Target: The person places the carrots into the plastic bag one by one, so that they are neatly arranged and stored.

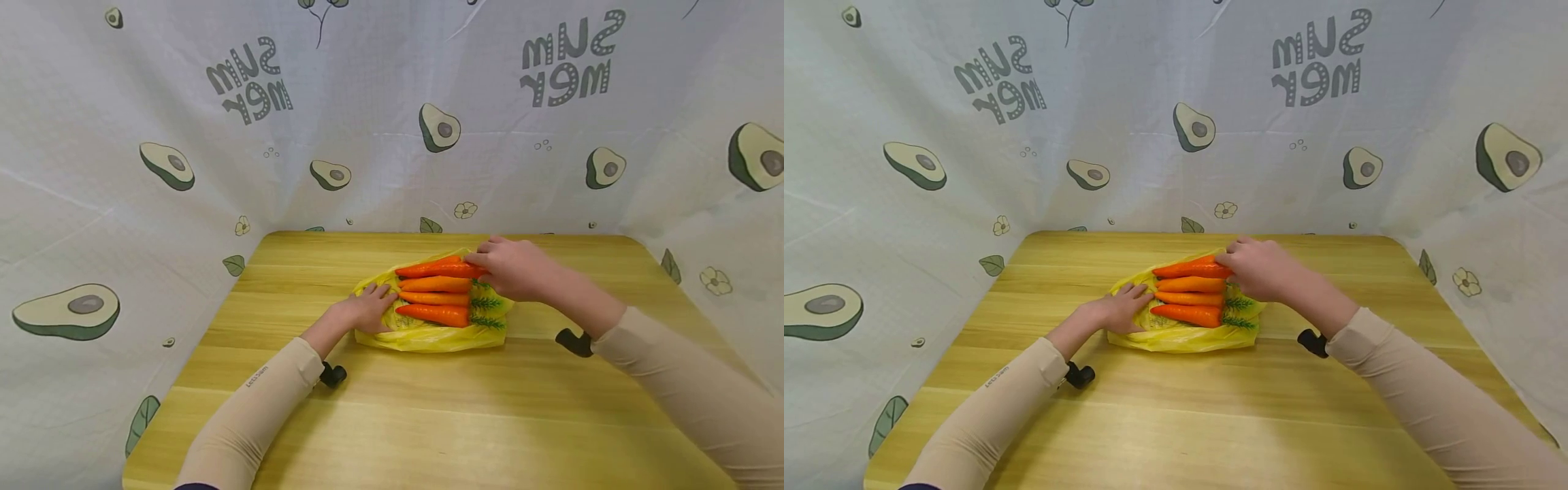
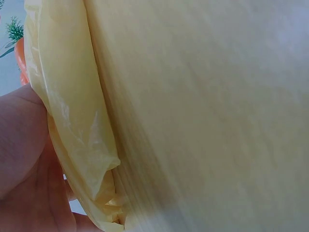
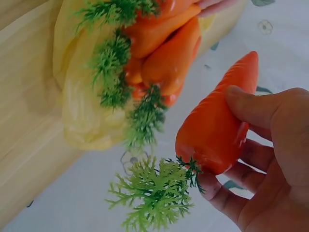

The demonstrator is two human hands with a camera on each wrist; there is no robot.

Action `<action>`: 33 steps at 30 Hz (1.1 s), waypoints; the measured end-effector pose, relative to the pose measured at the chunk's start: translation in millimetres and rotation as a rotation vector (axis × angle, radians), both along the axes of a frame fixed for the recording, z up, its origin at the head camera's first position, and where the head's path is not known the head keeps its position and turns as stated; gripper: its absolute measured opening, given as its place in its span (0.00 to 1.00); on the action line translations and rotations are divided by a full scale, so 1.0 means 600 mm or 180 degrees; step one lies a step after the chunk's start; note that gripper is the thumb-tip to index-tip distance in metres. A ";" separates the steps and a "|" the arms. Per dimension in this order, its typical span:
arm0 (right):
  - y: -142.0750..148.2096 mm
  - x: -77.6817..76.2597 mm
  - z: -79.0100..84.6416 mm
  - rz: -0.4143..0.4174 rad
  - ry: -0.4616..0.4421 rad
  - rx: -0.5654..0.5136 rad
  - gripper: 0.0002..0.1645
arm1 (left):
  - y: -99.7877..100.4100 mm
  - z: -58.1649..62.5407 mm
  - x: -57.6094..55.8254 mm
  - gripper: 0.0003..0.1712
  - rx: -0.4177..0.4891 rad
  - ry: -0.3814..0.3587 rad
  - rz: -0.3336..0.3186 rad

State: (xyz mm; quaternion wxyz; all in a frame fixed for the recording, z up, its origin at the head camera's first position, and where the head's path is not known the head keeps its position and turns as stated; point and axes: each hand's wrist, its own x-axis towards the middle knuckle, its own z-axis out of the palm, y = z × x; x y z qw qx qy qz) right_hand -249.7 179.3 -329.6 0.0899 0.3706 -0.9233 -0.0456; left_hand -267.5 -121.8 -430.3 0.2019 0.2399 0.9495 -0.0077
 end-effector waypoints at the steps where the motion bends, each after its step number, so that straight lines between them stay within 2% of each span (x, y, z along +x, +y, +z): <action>1: -0.004 0.000 -0.002 -0.0004 -0.0030 0.0010 0.21 | 0.000 0.000 0.000 0.48 -0.0003 0.0001 0.0002; 7: -0.027 0.004 -0.015 0.0016 -0.0108 0.0137 0.18 | 0.002 -0.001 0.003 0.48 -0.0016 0.0019 0.0003; 14: -0.056 0.002 -0.034 0.0008 -0.0195 0.0289 0.10 | 0.002 -0.002 0.003 0.48 -0.0018 0.0046 0.0014; 19: -0.072 0.001 -0.048 -0.0008 -0.0261 0.0337 0.10 | 0.002 0.000 0.002 0.48 -0.0039 0.0058 -0.0007; 23: -0.083 -0.003 -0.064 0.0057 -0.0158 0.0311 0.08 | 0.001 -0.003 0.002 0.48 -0.0049 0.0069 -0.0016; 28: -0.091 -0.005 -0.081 0.0154 0.0055 0.0349 0.12 | 0.001 -0.004 0.002 0.48 -0.0021 0.0072 -0.0015; 33: -0.093 -0.003 -0.092 0.0212 0.0107 0.0270 0.07 | 0.001 -0.001 0.004 0.48 -0.0011 0.0072 -0.0018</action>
